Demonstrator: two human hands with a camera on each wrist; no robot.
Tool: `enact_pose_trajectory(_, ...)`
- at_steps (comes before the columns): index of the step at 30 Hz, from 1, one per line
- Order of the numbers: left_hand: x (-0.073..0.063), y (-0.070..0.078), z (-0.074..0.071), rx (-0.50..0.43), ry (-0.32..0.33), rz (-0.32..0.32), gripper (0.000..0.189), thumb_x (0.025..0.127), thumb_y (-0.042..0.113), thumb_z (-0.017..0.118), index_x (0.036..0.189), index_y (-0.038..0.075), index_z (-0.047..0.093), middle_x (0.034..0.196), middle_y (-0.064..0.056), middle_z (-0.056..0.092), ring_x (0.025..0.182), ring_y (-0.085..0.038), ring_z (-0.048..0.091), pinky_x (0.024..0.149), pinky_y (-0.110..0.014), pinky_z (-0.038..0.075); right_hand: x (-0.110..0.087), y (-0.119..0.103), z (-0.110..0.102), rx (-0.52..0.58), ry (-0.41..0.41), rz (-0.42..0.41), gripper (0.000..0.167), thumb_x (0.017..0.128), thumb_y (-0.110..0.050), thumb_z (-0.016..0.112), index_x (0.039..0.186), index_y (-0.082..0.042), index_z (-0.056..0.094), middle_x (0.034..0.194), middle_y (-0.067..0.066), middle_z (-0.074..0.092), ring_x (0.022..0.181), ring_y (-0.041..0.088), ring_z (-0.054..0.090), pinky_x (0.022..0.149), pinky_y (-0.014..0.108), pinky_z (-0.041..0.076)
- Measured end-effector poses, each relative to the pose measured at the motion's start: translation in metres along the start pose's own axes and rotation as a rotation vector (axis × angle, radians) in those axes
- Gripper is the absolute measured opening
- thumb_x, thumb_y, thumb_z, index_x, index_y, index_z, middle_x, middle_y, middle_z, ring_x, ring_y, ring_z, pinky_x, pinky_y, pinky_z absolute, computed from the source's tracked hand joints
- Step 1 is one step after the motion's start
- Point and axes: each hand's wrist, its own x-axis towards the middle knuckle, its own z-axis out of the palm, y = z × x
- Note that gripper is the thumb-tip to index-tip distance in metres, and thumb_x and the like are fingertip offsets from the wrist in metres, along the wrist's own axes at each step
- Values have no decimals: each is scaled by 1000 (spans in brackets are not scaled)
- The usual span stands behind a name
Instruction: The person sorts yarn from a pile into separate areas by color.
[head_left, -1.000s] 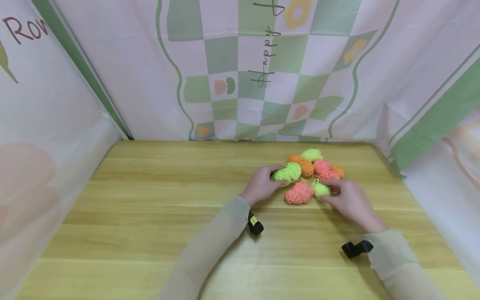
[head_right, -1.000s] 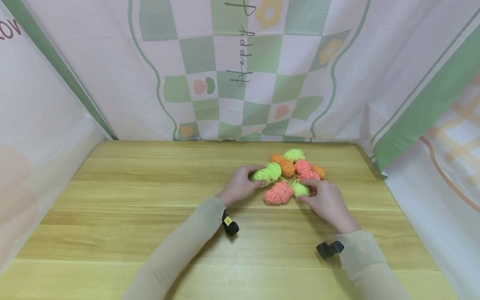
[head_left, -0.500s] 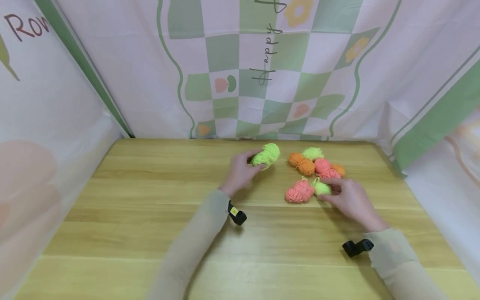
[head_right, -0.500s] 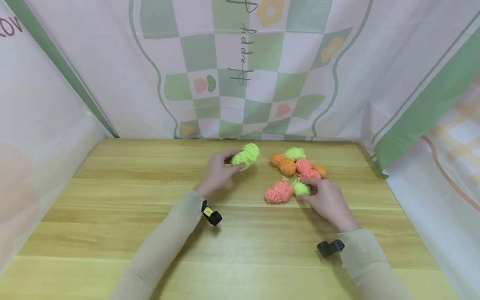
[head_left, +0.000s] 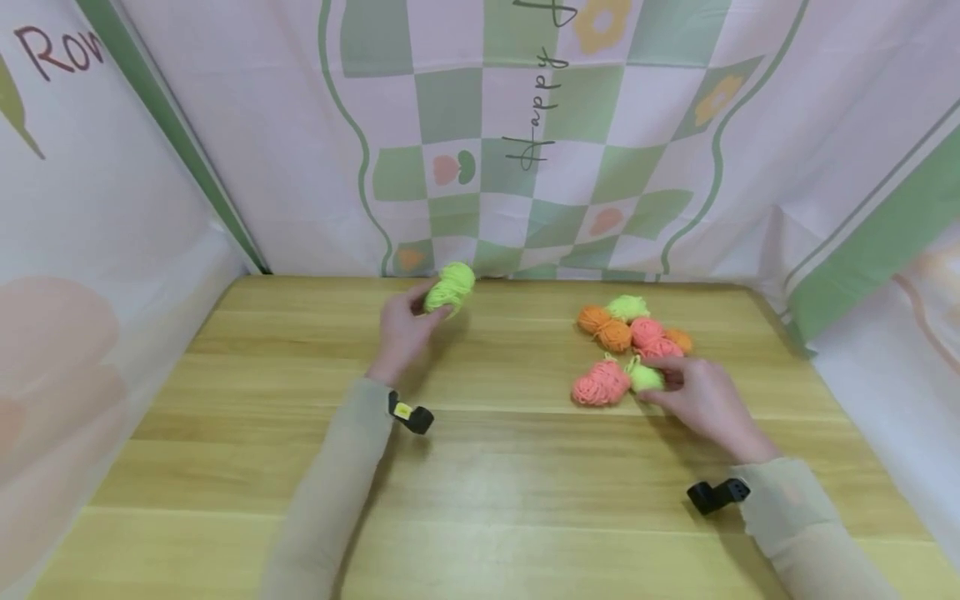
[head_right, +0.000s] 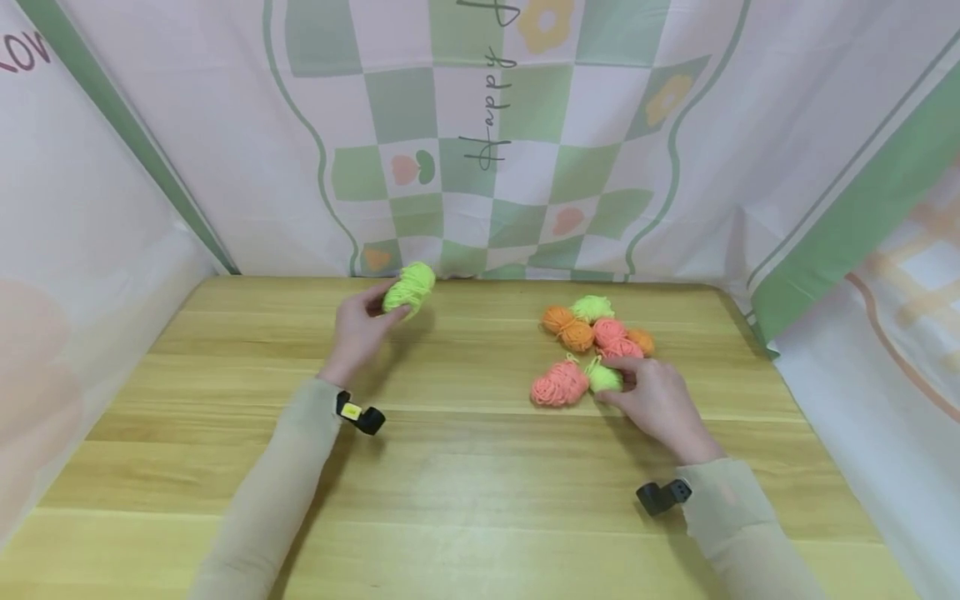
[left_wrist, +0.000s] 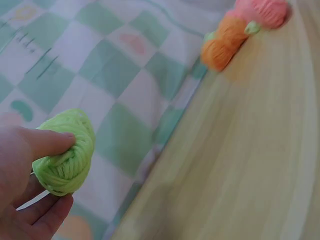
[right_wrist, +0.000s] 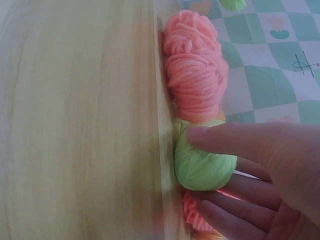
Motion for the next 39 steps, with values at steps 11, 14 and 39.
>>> enact_pose_trajectory(11,-13,-17,-70,-8,146,-139,51,90,7,77,139,3,60,129,-17,66,110,-25,63,94,-30,53,1,0,1,-7,3,-13,52,79,-17,89,118,10,68,100,26,72,87,38,71,76,54,58)
enact_pose_trajectory(14,-20,-25,-83,-45,161,-198,53,91,7,76,141,3,58,131,-17,63,114,-25,60,98,-31,51,1,0,2,2,7,-13,52,78,-17,89,117,10,68,100,26,72,87,38,71,75,53,59)
enact_pose_trajectory(39,-38,-56,-126,329,100,-298,50,91,18,79,133,-4,62,130,-25,63,120,-38,59,105,-49,45,12,-39,-41,145,153,-16,50,82,-9,86,128,1,67,121,26,68,98,44,70,72,7,50)
